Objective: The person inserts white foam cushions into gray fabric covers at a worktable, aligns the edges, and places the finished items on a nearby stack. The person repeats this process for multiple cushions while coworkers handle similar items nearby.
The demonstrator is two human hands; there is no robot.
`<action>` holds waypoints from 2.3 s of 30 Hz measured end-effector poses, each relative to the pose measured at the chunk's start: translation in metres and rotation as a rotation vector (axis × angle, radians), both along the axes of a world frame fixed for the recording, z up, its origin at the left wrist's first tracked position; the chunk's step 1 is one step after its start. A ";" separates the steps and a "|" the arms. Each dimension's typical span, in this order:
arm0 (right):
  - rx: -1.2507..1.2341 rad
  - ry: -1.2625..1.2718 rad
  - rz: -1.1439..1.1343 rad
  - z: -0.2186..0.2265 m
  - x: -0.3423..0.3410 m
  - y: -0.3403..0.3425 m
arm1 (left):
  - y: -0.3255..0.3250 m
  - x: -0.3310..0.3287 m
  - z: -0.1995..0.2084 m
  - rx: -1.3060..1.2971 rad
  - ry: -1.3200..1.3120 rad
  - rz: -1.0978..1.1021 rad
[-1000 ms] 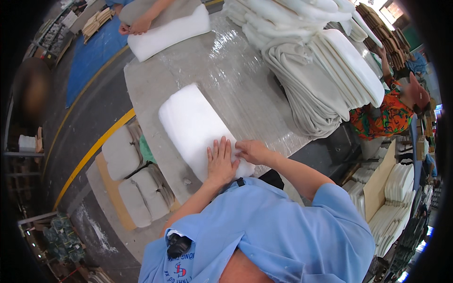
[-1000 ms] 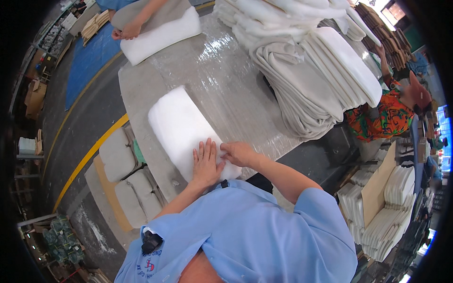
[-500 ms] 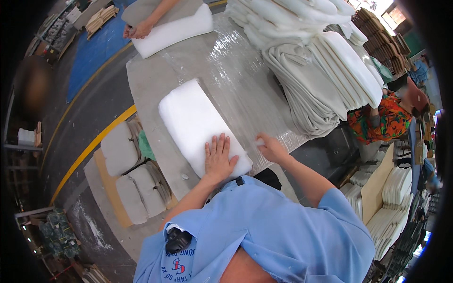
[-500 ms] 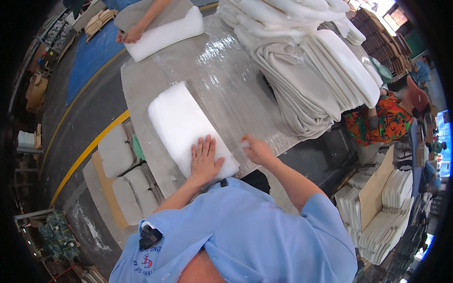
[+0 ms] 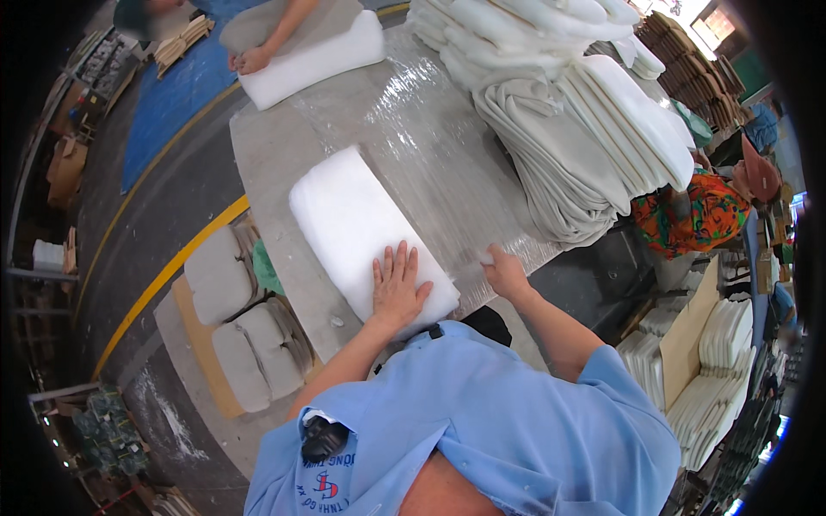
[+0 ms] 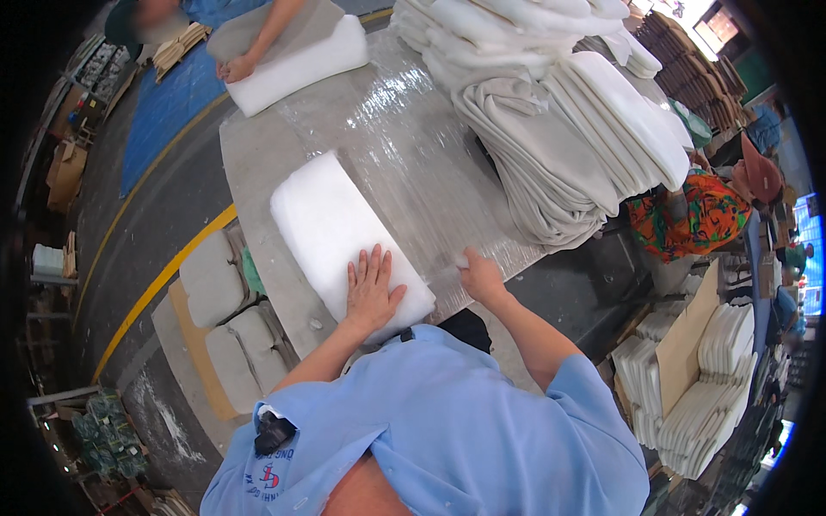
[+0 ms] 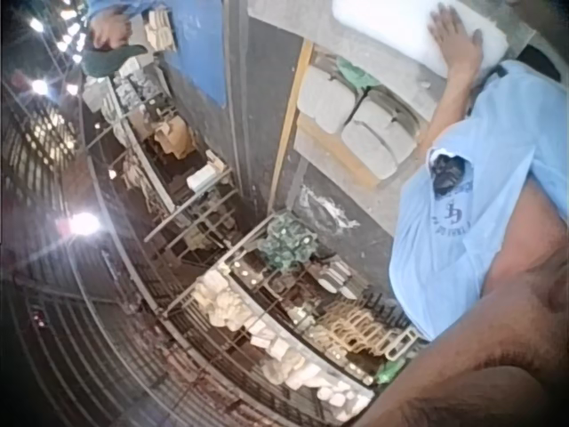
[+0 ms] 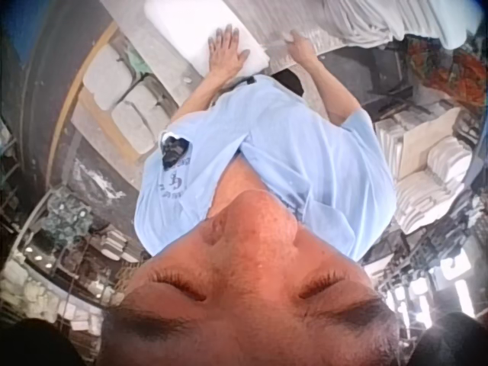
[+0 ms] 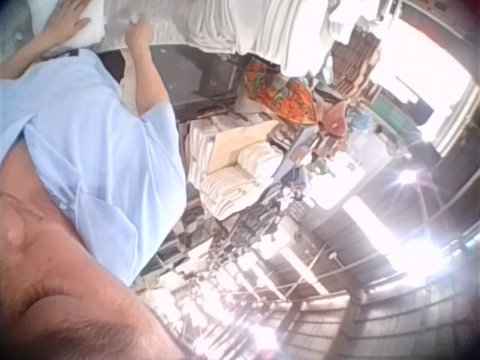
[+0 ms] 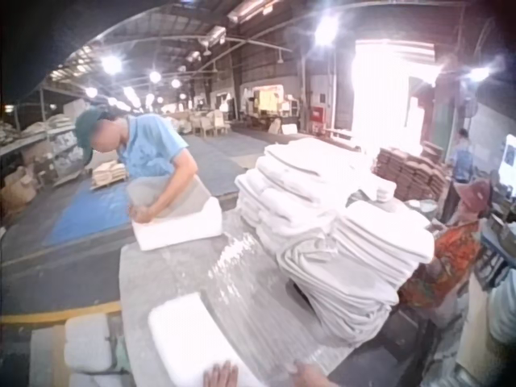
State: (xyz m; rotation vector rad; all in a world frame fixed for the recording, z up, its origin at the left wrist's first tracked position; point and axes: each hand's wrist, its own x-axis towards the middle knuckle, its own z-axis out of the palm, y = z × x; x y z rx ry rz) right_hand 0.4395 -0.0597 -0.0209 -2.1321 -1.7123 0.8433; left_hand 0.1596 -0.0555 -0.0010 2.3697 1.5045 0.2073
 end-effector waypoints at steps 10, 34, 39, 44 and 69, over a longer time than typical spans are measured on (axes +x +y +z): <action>0.194 0.178 0.194 -0.018 -0.055 -0.016 | -0.021 0.015 -0.007 -0.022 0.039 -0.104; -0.172 0.316 -0.031 0.027 -0.059 0.183 | 0.085 -0.046 0.025 -0.181 -0.587 -0.101; -0.246 0.526 -0.003 0.033 -0.130 0.267 | 0.221 -0.090 0.030 0.214 -0.371 0.333; -0.328 0.317 0.029 0.034 -0.215 0.342 | 0.298 -0.119 0.017 0.100 -0.011 0.545; -0.086 0.374 0.302 -0.017 -0.193 0.359 | 0.298 -0.109 -0.001 0.066 0.048 0.562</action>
